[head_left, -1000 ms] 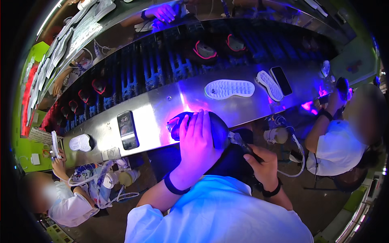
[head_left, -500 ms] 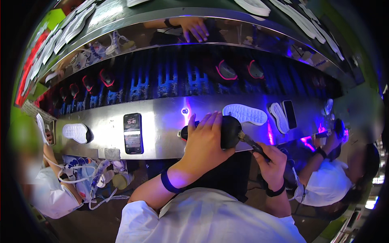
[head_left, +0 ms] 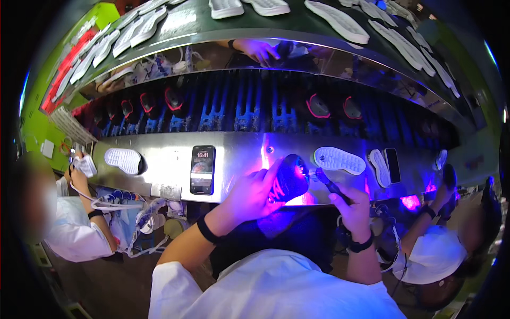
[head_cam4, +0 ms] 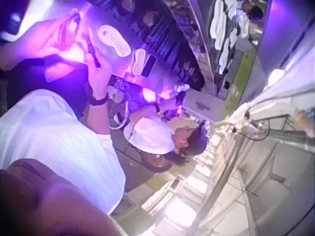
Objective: Cleaning and applying adhesive to shoe components on a factory assembly line.
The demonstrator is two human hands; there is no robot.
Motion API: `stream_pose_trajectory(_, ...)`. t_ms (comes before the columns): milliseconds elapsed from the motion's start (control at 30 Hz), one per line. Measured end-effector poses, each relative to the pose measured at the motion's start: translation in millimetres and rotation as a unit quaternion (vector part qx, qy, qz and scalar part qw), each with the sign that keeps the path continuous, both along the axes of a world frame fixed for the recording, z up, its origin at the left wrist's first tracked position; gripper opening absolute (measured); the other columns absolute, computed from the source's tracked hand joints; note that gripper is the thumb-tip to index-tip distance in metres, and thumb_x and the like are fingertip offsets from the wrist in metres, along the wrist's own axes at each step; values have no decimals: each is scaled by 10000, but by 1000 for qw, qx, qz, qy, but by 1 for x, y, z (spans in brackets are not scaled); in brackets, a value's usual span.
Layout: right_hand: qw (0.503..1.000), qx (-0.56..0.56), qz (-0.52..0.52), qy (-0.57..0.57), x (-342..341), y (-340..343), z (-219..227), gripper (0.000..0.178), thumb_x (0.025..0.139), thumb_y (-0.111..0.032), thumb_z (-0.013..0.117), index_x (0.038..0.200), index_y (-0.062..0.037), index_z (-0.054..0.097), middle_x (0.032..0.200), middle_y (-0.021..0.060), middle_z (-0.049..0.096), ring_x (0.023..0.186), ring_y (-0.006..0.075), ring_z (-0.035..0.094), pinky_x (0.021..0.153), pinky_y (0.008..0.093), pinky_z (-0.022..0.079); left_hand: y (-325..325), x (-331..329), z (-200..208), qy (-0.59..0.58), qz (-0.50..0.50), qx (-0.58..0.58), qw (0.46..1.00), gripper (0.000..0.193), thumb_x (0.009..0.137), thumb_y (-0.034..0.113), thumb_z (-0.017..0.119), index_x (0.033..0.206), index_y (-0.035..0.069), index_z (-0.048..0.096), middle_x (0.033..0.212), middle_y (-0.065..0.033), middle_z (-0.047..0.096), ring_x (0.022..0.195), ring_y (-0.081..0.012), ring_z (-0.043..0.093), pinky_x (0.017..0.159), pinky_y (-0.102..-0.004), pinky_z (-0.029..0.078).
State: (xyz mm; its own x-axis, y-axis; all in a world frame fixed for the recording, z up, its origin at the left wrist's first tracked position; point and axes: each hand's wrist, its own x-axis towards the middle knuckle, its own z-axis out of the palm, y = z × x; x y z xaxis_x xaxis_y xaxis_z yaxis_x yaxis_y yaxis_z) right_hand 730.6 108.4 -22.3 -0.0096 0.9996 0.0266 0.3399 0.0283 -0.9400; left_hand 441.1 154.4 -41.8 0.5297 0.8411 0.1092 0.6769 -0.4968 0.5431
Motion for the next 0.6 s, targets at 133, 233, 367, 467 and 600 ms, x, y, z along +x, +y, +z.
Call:
stream_pose_trajectory(133, 997, 54, 49, 5, 1, 9, 35, 316, 870, -78, 798, 1167, 12, 736, 886, 37, 728, 756, 98, 629, 691, 252, 495, -26, -5, 6, -107, -42, -81, 990, 1128, 735, 451, 880, 1570, 17, 259, 1316, -231, 628, 1102, -405, 696, 909, -450, 588)
stream_pose_trajectory(233, 992, 85, 93, -12, 3, 5, 26, 318, 869, -62, 795, 1169, 22, 730, 898, 57, 739, 768, 114, 653, 689, 261, 505, -34, 1, 17, -143, -61, -138, 978, 1095, 740, 458, 890, 1557, 42, 291, 1250, -188, 678, 1089, -369, 712, 931, -437, 579)
stream_pose_trajectory(367, 993, 77, 90, 14, 10, -1, 20, 302, 877, -42, 779, 1167, 24, 728, 906, 71, 746, 773, 116, 667, 682, 267, 516, -38, 10, 26, -188, -75, -187, 961, 1112, 714, 430, 929, 1545, 34, 305, 1274, -173, 672, 1133, -329, 701, 992, -425, 547)
stream_pose_trajectory(467, 994, 56, 93, 29, 17, -2, 18, 295, 879, -40, 777, 1164, 22, 730, 902, 68, 744, 773, 112, 665, 675, 267, 513, -38, 15, 32, -196, -91, -228, 950, 1077, 729, 395, 931, 1536, 22, 324, 1304, -164, 654, 1192, -296, 669, 1032, -424, 521)
stream_pose_trajectory(600, 991, -35, 121, 52, 33, -3, 15, 342, 880, -89, 795, 1204, -1, 725, 1029, 100, 762, 922, 147, 690, 849, 304, 527, -36, 23, 29, -229, -81, -294, 924, 1043, 733, 399, 925, 1518, 8, 361, 1301, -162, 654, 1195, -288, 663, 1036, -414, 518)
